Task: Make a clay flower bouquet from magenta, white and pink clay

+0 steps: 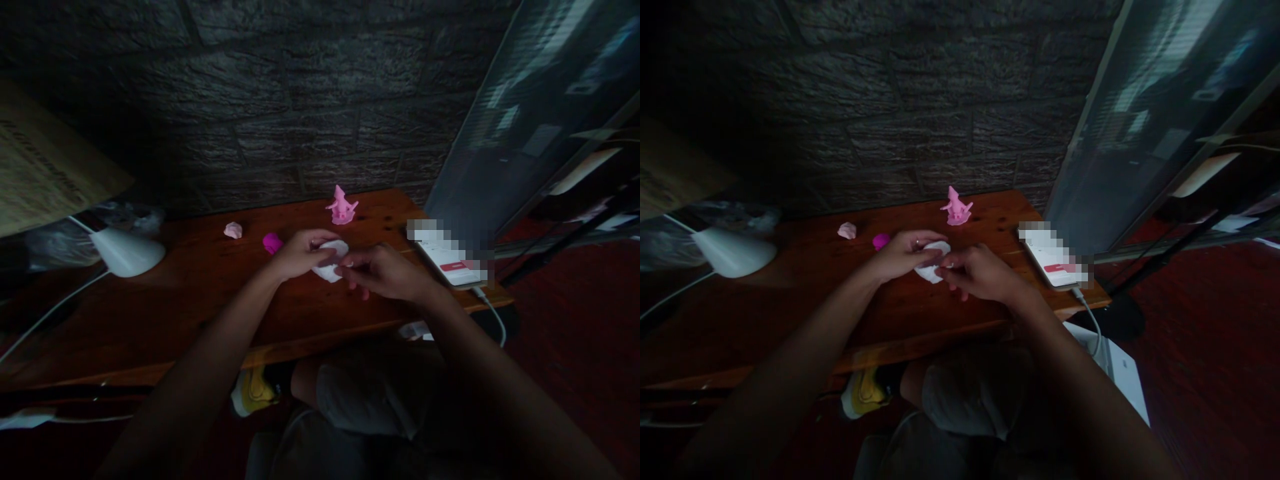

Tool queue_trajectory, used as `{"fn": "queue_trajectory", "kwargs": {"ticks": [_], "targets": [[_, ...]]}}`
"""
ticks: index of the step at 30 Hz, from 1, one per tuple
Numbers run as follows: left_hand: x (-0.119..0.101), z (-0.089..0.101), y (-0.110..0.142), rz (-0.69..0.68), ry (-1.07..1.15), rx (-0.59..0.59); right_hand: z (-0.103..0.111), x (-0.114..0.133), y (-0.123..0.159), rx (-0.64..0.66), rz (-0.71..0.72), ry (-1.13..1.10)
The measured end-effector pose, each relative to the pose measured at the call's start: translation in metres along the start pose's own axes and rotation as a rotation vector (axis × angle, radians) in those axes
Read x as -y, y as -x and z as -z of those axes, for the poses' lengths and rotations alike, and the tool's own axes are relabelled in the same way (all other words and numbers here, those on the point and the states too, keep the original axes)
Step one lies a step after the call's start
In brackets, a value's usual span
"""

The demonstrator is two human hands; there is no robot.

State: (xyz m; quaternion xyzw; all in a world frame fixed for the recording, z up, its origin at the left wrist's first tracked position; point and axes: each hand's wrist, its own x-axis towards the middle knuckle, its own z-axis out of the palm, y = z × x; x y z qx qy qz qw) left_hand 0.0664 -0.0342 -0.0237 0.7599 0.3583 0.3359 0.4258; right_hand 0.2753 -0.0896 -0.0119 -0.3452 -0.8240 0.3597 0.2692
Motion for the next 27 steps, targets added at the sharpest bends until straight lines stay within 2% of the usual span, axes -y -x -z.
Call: {"fn": "queue_trajectory", "kwargs": {"ticks": [5,8,10,13,15,18,21,27], "targets": [[0.006,0.003,-0.003,-0.041,-0.026,0.023,0.009,-0.005,0.006,-0.015,0.003,0.009],[0.009,0.000,-0.005,-0.071,-0.057,-0.077,0.009,-0.006,0.007,-0.087,-0.025,0.086],[0.008,-0.003,-0.005,-0.107,-0.063,-0.133,0.004,-0.005,0.005,-0.222,-0.056,0.176],[0.005,-0.008,-0.004,-0.166,-0.073,-0.129,-0.007,-0.006,-0.002,-0.515,-0.106,0.302],[0.003,-0.010,-0.003,-0.208,-0.124,-0.104,-0.014,-0.008,-0.005,-0.595,-0.137,0.340],[0.002,-0.011,-0.003,-0.234,-0.224,-0.123,-0.016,-0.011,-0.009,-0.653,-0.192,0.310],[0.003,-0.010,-0.003,-0.220,-0.289,-0.201,-0.013,-0.013,-0.010,-0.675,-0.237,0.258],[0.005,-0.010,-0.003,-0.227,-0.259,-0.274,-0.012,-0.011,-0.012,-0.724,-0.171,0.274]]}}
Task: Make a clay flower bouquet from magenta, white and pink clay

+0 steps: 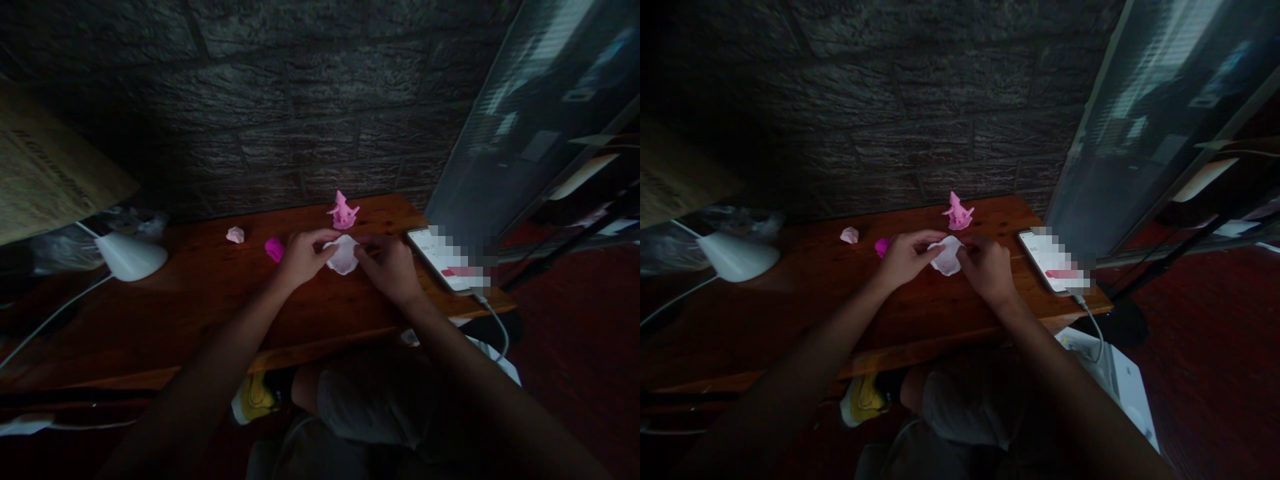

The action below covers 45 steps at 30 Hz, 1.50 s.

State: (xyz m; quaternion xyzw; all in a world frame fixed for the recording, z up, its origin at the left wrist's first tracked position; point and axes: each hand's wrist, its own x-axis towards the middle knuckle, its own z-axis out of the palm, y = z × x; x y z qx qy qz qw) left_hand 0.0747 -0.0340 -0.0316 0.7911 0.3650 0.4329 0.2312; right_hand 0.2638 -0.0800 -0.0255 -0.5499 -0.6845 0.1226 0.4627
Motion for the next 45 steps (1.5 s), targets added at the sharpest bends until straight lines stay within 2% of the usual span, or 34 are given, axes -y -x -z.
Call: {"fn": "queue_trajectory", "kwargs": {"ticks": [3,7,11,14,17,20,22,28,32,38,42,45], "targets": [[-0.003,0.002,-0.001,-0.030,-0.017,0.030,-0.001,0.000,-0.001,0.007,0.014,0.029],[-0.010,0.007,-0.002,-0.152,-0.040,0.086,0.003,-0.002,-0.003,0.036,0.053,0.055],[-0.014,0.007,-0.002,-0.219,-0.074,0.148,0.006,-0.003,-0.004,0.078,0.163,0.088],[-0.015,0.005,0.000,-0.222,-0.085,0.154,0.007,-0.003,-0.004,0.130,0.269,0.103],[-0.015,0.003,0.002,-0.162,-0.098,0.099,0.009,-0.002,-0.005,0.187,0.313,0.101],[-0.013,0.002,0.002,-0.114,-0.082,0.054,0.012,-0.002,-0.006,0.231,0.321,0.089],[-0.012,0.002,0.002,-0.109,-0.076,0.079,0.013,-0.001,-0.005,0.233,0.310,0.067],[-0.013,0.005,0.001,-0.099,-0.133,0.094,0.013,0.004,-0.002,0.145,0.091,-0.097],[-0.017,0.006,0.000,-0.113,-0.185,0.056,0.011,0.006,0.000,0.148,0.026,-0.155],[-0.016,0.003,-0.001,-0.037,-0.148,0.049,0.007,0.011,0.002,0.097,0.112,0.002],[-0.013,0.003,-0.001,-0.023,-0.101,0.141,0.003,0.012,0.003,0.065,0.146,0.027],[-0.014,0.006,-0.002,-0.021,-0.168,0.207,0.001,0.011,0.005,0.061,0.168,0.013]]}}
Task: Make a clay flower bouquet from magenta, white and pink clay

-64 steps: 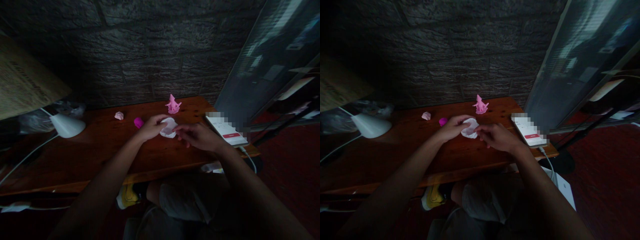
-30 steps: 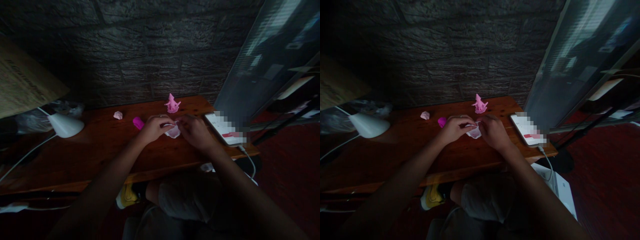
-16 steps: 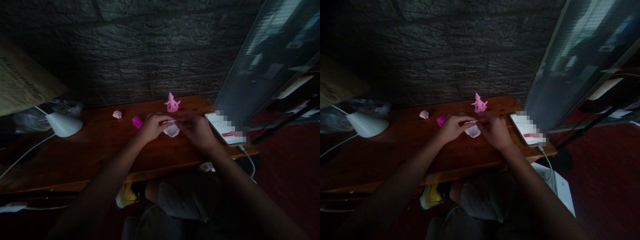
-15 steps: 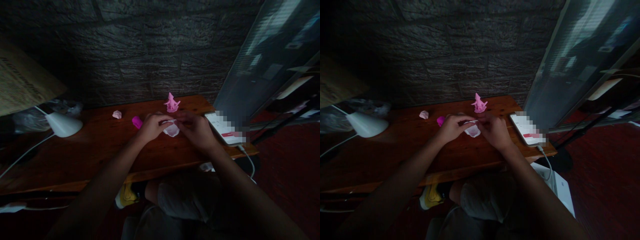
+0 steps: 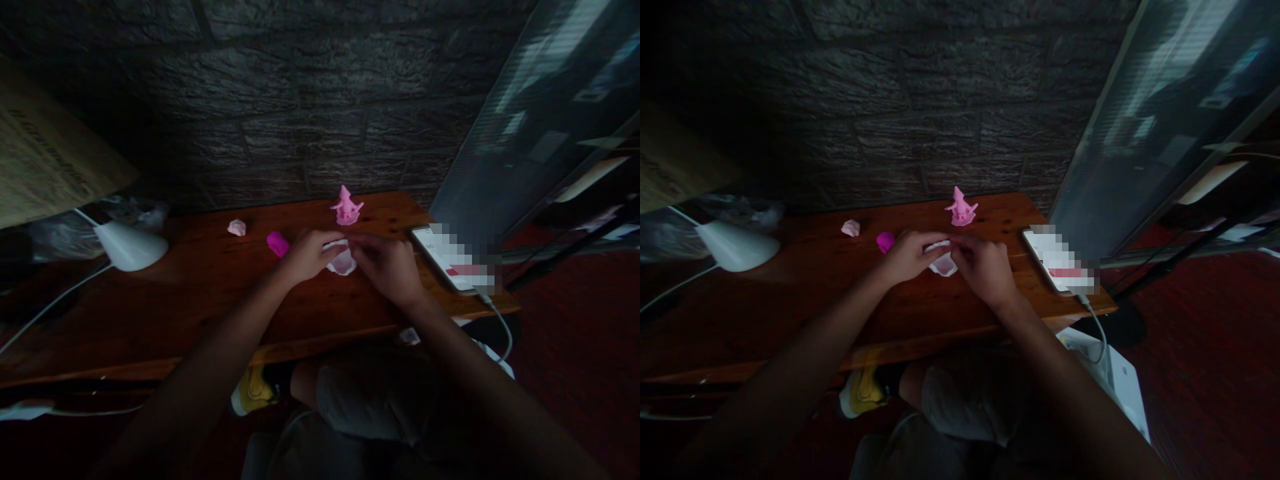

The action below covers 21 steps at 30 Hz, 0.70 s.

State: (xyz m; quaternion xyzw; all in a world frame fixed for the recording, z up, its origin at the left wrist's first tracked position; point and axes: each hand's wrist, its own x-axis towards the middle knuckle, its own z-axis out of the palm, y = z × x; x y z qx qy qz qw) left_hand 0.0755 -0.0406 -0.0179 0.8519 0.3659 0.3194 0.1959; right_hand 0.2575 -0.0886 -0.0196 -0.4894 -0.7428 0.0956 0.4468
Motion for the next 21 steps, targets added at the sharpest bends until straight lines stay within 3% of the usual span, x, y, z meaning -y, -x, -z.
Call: {"fn": "queue_trajectory", "kwargs": {"ticks": [3,8,11,14,21], "targets": [[-0.002,0.003,0.000,0.005,-0.066,0.009,-0.001,0.001,0.001,-0.011,-0.001,-0.032],[-0.003,0.002,0.001,0.007,-0.079,-0.094,-0.003,0.009,0.000,0.032,-0.077,-0.073],[-0.004,-0.003,0.001,-0.002,-0.128,-0.090,-0.005,0.012,-0.006,0.136,-0.173,0.047],[-0.006,-0.007,0.000,-0.014,-0.146,-0.091,-0.007,0.012,-0.013,0.156,-0.228,0.167],[-0.009,-0.005,-0.001,0.048,-0.203,0.004,-0.008,0.016,-0.017,0.113,-0.150,0.222]]}}
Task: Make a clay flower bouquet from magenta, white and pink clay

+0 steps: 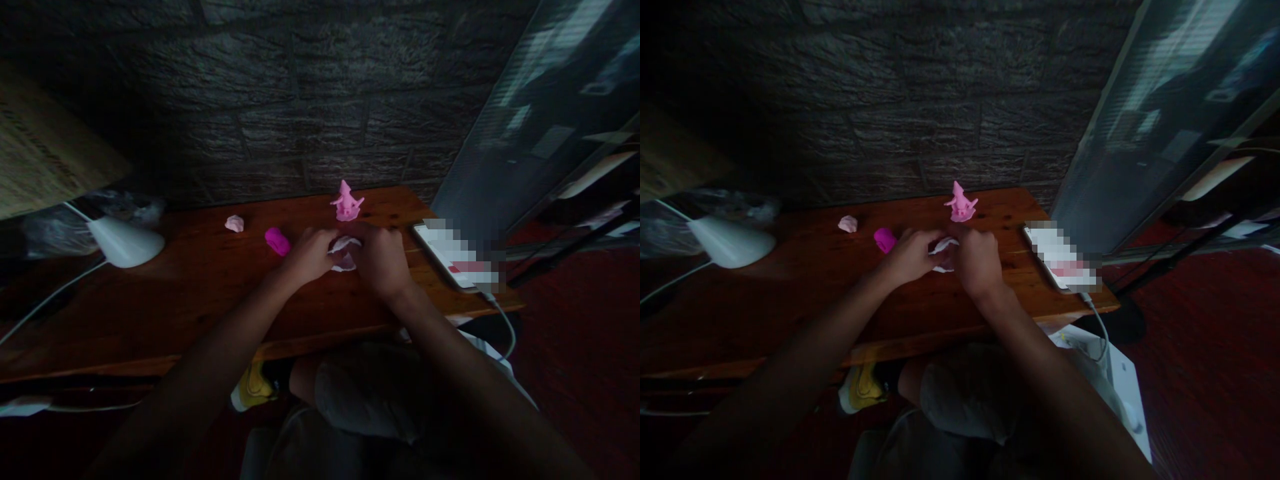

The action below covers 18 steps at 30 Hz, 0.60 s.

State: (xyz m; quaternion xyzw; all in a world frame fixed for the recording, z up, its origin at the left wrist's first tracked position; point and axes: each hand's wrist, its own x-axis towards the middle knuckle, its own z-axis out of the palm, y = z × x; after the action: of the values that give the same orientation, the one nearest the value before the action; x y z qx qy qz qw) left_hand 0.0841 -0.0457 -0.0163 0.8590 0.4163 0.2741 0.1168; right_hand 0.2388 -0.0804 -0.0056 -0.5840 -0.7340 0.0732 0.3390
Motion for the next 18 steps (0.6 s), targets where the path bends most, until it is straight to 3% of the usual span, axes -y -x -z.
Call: {"fn": "queue_trajectory", "kwargs": {"ticks": [7,18], "targets": [[0.0041,0.0014,-0.0001,0.048,0.055,0.021,-0.0030,0.0005,0.0027,0.018,0.045,0.101],[0.0055,0.0055,0.0016,-0.059,0.064,0.034,0.0025,-0.0064,-0.0032,0.097,0.020,0.235]]}}
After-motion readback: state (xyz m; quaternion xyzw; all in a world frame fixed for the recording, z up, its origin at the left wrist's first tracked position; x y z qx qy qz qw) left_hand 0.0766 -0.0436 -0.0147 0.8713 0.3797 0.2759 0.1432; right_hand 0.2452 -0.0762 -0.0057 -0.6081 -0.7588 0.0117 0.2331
